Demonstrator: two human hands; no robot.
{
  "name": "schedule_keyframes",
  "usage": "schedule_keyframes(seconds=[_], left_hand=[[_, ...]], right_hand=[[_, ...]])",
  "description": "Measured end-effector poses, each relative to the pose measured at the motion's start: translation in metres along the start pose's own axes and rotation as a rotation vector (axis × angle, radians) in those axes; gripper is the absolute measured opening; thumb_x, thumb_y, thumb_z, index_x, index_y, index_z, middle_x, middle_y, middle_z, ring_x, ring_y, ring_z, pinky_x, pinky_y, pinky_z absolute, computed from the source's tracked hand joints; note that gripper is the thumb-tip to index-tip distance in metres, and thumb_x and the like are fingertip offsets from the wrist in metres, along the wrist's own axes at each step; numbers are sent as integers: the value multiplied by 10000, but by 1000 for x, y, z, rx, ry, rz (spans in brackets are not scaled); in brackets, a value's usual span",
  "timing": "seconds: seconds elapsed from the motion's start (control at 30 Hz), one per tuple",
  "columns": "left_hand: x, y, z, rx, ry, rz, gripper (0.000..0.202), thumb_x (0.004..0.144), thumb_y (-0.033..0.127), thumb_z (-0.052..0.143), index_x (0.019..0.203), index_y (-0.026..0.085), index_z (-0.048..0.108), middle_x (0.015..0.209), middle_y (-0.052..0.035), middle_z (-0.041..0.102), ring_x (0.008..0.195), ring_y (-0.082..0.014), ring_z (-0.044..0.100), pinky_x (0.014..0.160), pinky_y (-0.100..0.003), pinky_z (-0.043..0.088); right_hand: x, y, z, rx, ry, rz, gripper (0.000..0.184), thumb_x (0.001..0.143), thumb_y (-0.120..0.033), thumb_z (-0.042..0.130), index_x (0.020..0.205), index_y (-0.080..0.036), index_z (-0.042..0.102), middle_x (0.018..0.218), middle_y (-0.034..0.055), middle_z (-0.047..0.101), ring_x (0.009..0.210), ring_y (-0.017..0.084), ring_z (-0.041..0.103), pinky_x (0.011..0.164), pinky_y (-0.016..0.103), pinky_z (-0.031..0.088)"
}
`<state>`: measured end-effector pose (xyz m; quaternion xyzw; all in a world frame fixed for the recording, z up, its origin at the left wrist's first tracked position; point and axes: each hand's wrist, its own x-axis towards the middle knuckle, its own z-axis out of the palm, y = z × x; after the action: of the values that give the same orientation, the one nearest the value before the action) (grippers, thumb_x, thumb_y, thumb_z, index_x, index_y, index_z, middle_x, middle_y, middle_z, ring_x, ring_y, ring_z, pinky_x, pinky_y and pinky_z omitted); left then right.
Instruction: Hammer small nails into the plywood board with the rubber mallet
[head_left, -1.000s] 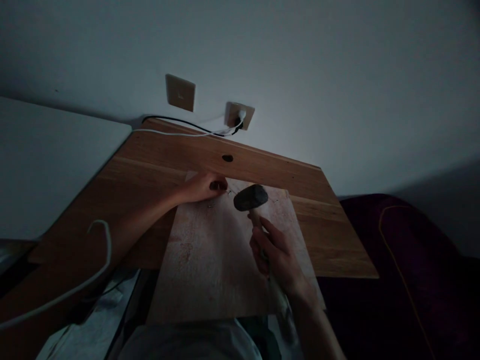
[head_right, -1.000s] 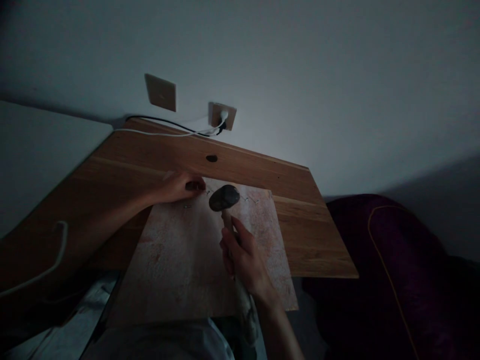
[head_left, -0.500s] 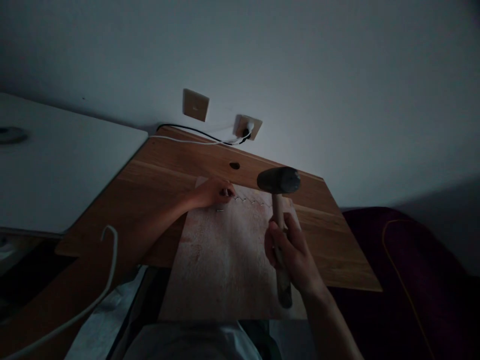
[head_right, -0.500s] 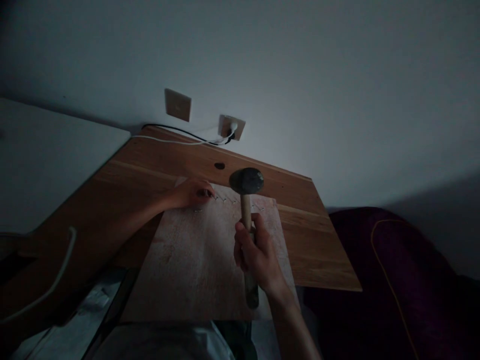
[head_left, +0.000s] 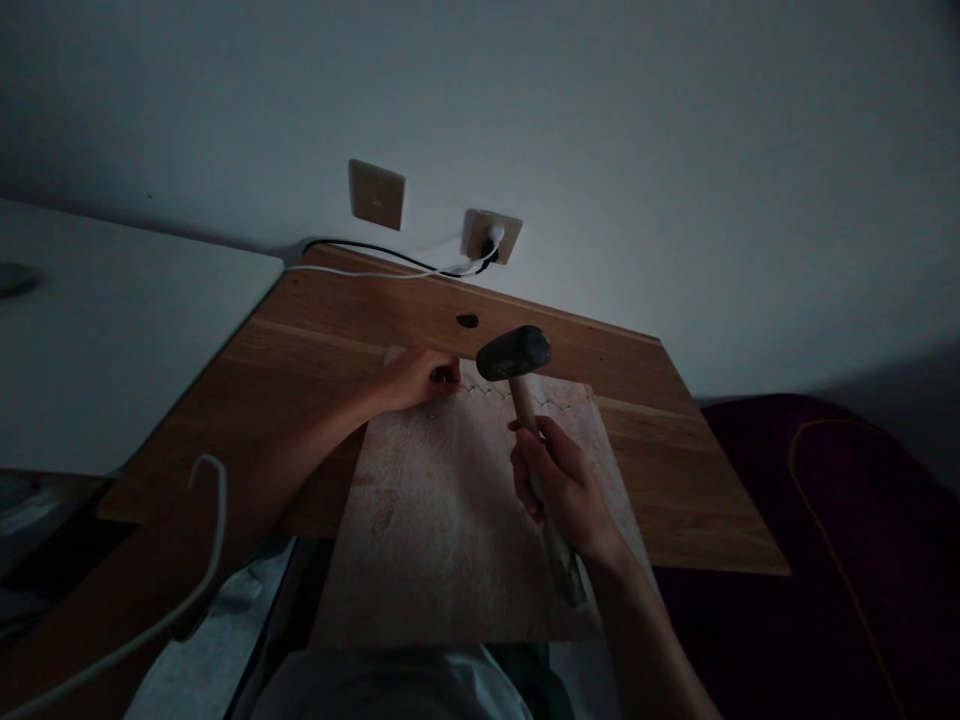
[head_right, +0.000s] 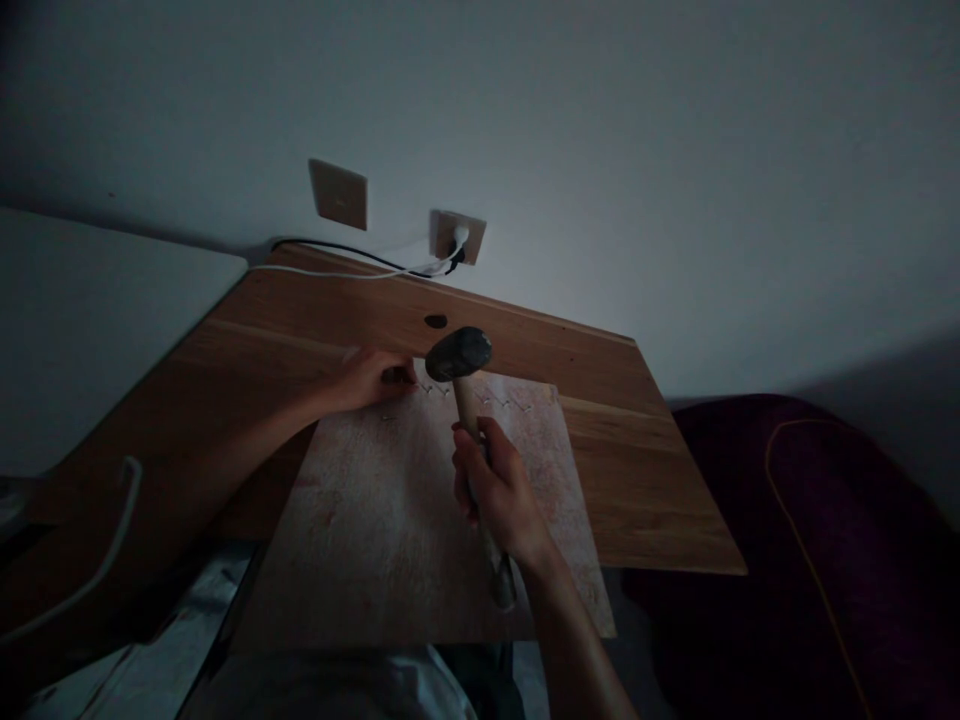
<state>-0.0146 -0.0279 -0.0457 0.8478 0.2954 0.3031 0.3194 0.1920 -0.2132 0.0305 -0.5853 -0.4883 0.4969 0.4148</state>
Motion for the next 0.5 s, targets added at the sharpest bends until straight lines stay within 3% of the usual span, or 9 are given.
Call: schedule_keyframes(seconds=[0.3, 0.5], left_hand=[[-1, 3, -2, -8, -58, 19, 73, 901, 149, 726, 940, 182, 779, 857, -21, 769, 777, -163, 699, 737, -284, 481], [-1, 1, 0, 52, 23, 20, 124, 865, 241, 817, 953, 181, 753, 979, -45, 744, 843, -176, 690, 756, -295, 491]], right_hand=[[3, 5, 1, -13, 1, 40, 425, 959, -611, 621, 1083, -207, 581, 659, -93, 513, 371, 80, 447, 288, 181, 336], [7, 9, 4, -48, -10, 43, 426, 974, -612, 605, 1092, -204, 581, 659, -87, 531, 378, 88, 471, 292, 188, 368]])
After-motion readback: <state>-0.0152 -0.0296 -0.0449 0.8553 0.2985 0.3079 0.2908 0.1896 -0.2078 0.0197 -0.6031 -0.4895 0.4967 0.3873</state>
